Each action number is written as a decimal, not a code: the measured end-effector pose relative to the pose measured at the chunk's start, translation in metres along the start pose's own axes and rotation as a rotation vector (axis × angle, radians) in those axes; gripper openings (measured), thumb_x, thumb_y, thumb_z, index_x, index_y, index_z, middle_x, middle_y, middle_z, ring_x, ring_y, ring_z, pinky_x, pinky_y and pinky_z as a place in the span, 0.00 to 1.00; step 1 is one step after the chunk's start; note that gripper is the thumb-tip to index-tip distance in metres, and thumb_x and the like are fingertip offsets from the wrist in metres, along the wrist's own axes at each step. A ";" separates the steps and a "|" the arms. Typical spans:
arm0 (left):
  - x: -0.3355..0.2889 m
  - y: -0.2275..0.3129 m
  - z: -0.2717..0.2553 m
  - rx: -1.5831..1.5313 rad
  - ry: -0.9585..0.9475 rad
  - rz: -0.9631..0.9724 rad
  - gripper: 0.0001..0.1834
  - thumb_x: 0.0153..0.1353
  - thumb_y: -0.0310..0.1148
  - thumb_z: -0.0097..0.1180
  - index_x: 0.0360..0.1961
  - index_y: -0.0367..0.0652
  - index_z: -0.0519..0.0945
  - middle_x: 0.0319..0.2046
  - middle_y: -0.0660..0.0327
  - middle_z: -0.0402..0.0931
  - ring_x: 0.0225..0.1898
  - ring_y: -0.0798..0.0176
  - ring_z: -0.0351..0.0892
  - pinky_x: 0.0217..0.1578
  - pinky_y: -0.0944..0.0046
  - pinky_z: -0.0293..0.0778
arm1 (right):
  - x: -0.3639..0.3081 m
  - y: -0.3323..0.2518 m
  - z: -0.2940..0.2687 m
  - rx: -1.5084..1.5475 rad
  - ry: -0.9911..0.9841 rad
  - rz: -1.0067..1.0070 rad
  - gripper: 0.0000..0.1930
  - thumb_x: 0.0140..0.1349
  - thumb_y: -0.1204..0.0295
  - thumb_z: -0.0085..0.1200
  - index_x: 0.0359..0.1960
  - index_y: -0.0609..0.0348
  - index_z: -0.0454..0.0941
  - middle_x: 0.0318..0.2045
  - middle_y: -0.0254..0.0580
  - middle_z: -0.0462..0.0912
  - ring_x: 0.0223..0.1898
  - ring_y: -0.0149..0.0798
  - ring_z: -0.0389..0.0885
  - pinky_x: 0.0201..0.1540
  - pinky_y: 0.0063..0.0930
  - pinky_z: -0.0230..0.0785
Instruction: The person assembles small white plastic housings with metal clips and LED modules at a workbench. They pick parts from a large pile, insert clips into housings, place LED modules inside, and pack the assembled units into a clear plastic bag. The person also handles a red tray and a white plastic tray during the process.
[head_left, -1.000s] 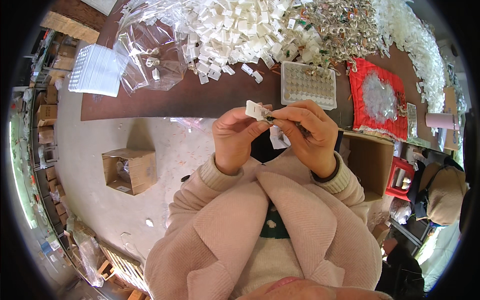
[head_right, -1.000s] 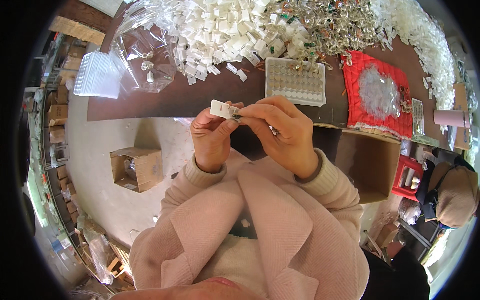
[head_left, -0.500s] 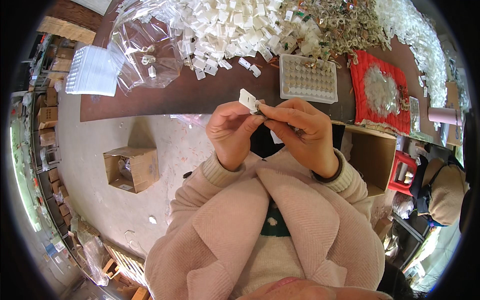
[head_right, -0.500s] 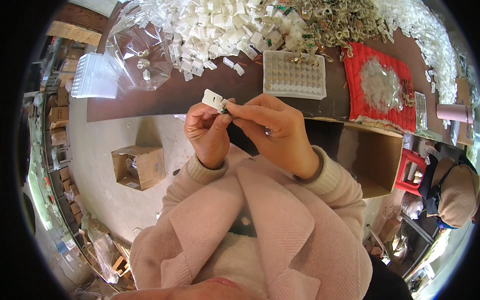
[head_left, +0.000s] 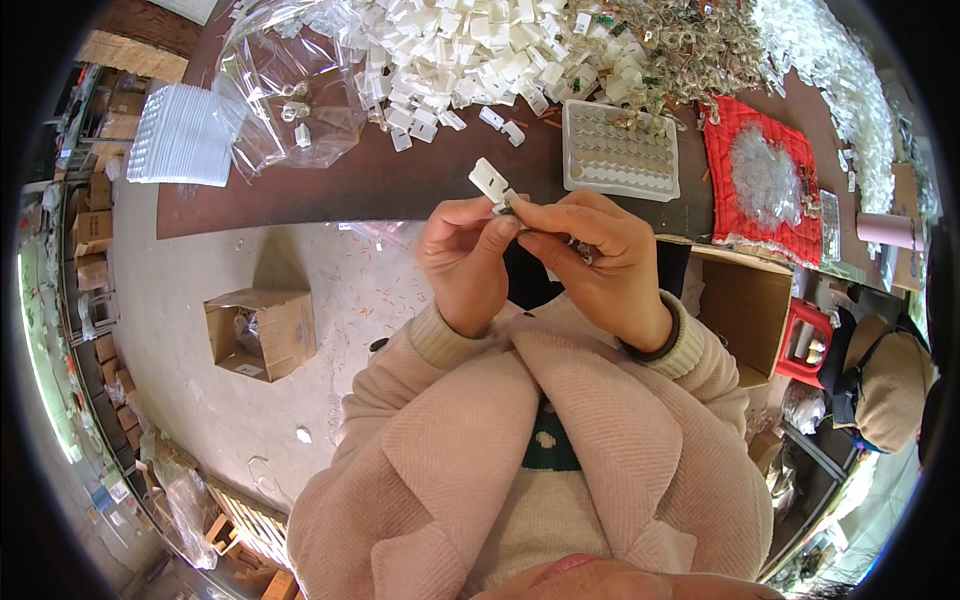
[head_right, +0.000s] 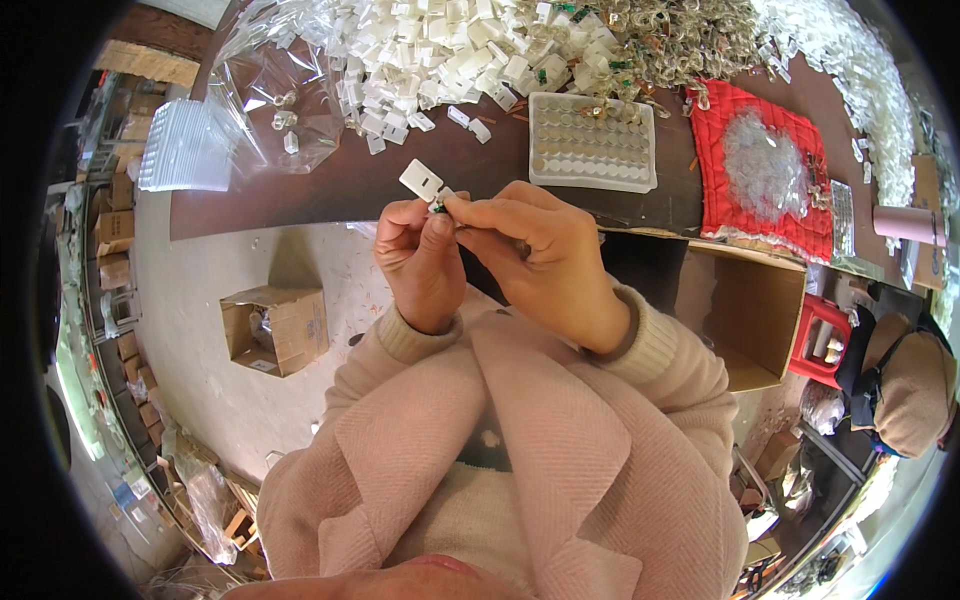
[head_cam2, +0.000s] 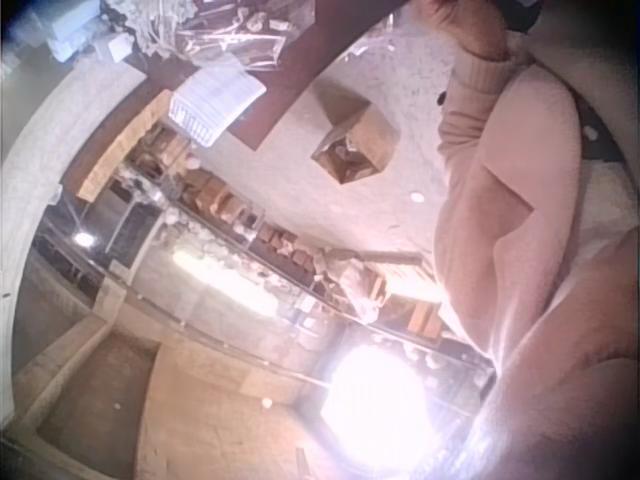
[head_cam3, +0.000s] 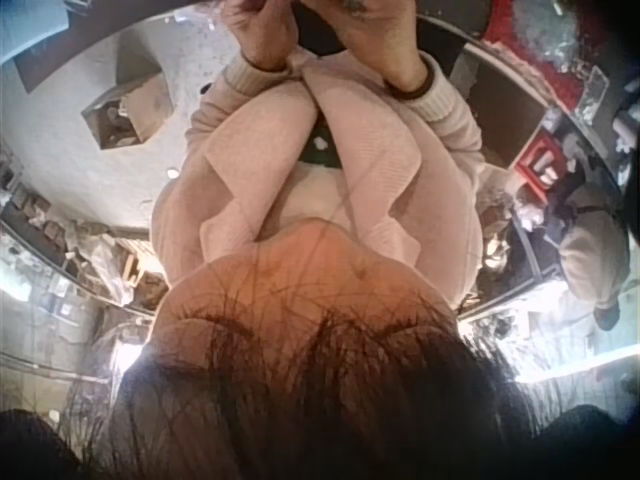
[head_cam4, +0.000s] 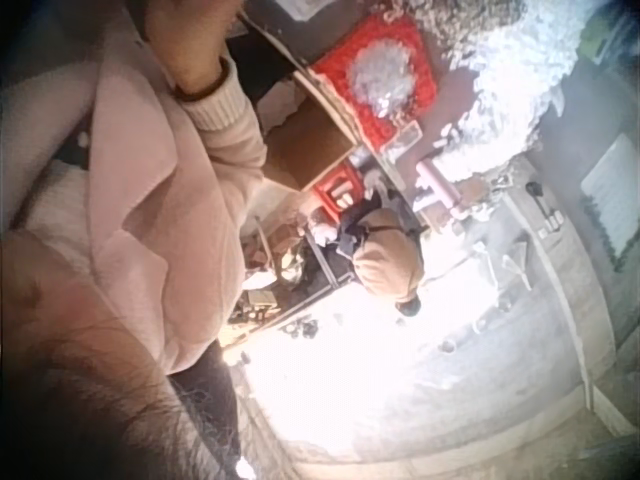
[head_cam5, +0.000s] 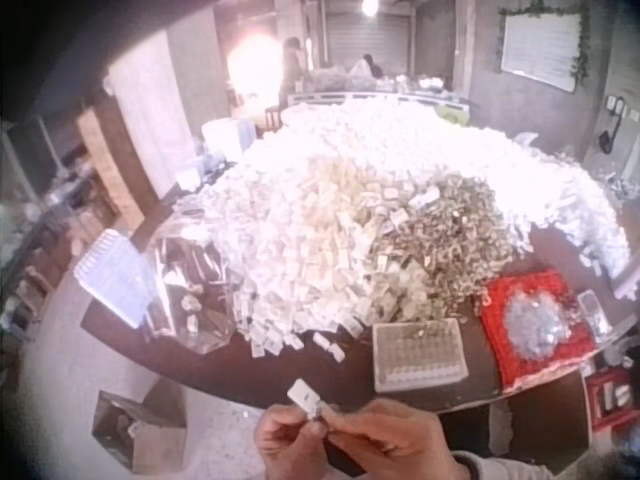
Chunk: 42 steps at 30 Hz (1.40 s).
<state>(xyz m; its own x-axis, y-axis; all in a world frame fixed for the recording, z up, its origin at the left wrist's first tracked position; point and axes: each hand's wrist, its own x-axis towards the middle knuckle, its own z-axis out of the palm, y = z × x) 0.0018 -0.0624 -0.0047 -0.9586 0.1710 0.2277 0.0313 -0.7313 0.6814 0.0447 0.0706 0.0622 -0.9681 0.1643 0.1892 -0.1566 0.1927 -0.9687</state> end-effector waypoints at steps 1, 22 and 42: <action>0.000 -0.001 0.002 -0.032 0.017 -0.007 0.13 0.62 0.13 0.57 0.45 0.38 0.77 0.45 0.51 0.82 0.48 0.60 0.83 0.50 0.62 0.79 | 0.001 0.000 0.002 -0.029 0.006 -0.043 0.16 0.56 0.85 0.63 0.46 0.60 0.85 0.27 0.38 0.79 0.26 0.28 0.74 0.28 0.21 0.66; 0.005 0.018 0.004 -0.036 0.055 -0.335 0.12 0.65 0.17 0.55 0.50 0.30 0.75 0.44 0.50 0.83 0.41 0.60 0.85 0.45 0.62 0.82 | 0.002 0.019 -0.003 -0.301 0.008 -0.284 0.18 0.51 0.84 0.63 0.46 0.60 0.84 0.35 0.42 0.82 0.34 0.42 0.82 0.34 0.29 0.75; 0.011 0.026 0.001 0.243 -0.091 -0.230 0.15 0.64 0.18 0.58 0.52 0.29 0.74 0.46 0.50 0.82 0.46 0.61 0.83 0.52 0.64 0.79 | 0.002 0.008 -0.009 -0.042 -0.037 -0.118 0.18 0.56 0.87 0.61 0.48 0.59 0.85 0.33 0.43 0.82 0.32 0.33 0.81 0.34 0.22 0.73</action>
<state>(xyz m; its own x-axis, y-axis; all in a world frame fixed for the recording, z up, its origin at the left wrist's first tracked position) -0.0081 -0.0791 0.0164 -0.9197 0.3790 0.1025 -0.1054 -0.4899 0.8654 0.0435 0.0813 0.0567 -0.9500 0.1024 0.2949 -0.2626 0.2489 -0.9323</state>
